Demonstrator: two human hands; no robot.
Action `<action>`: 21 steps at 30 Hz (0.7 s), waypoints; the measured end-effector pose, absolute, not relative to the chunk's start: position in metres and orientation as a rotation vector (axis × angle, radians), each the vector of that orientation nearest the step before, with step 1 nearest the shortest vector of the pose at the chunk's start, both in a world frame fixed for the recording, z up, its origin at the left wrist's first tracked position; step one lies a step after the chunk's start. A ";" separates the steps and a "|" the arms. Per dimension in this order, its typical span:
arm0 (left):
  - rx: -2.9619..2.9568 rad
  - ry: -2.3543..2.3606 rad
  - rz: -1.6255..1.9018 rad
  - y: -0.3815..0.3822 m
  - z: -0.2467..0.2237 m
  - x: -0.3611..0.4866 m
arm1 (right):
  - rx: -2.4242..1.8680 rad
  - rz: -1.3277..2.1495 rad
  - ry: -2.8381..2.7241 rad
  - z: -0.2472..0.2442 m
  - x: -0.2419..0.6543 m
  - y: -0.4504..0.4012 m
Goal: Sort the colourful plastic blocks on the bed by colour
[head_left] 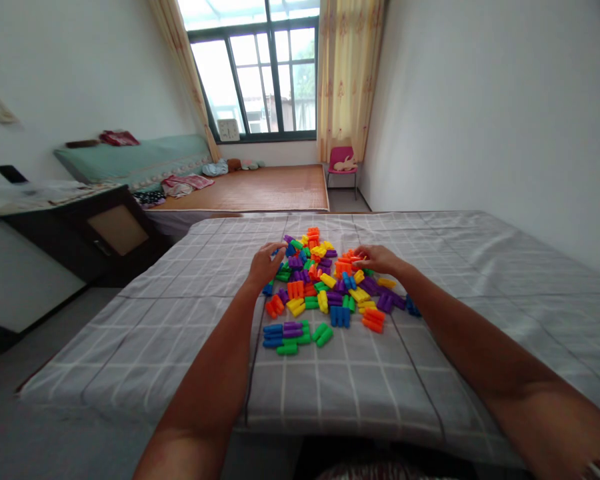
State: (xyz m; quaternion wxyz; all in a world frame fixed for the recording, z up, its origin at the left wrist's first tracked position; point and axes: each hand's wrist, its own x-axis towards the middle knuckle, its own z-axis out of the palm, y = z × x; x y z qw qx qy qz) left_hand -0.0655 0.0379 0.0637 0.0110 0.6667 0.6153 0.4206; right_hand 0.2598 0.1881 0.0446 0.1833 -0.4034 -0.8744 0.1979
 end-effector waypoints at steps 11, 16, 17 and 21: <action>1.757 2.295 1.407 0.046 0.040 -0.111 | -1.396 0.127 -2.005 0.038 0.344 0.223; 1.792 2.353 1.322 0.048 0.034 -0.120 | -1.366 0.247 -2.142 0.015 0.390 0.241; 1.796 2.364 1.311 0.049 0.033 -0.122 | -1.338 0.366 -2.101 0.011 0.394 0.243; 1.780 2.418 1.298 0.049 0.028 -0.128 | -1.365 0.534 -1.740 -0.007 0.405 0.252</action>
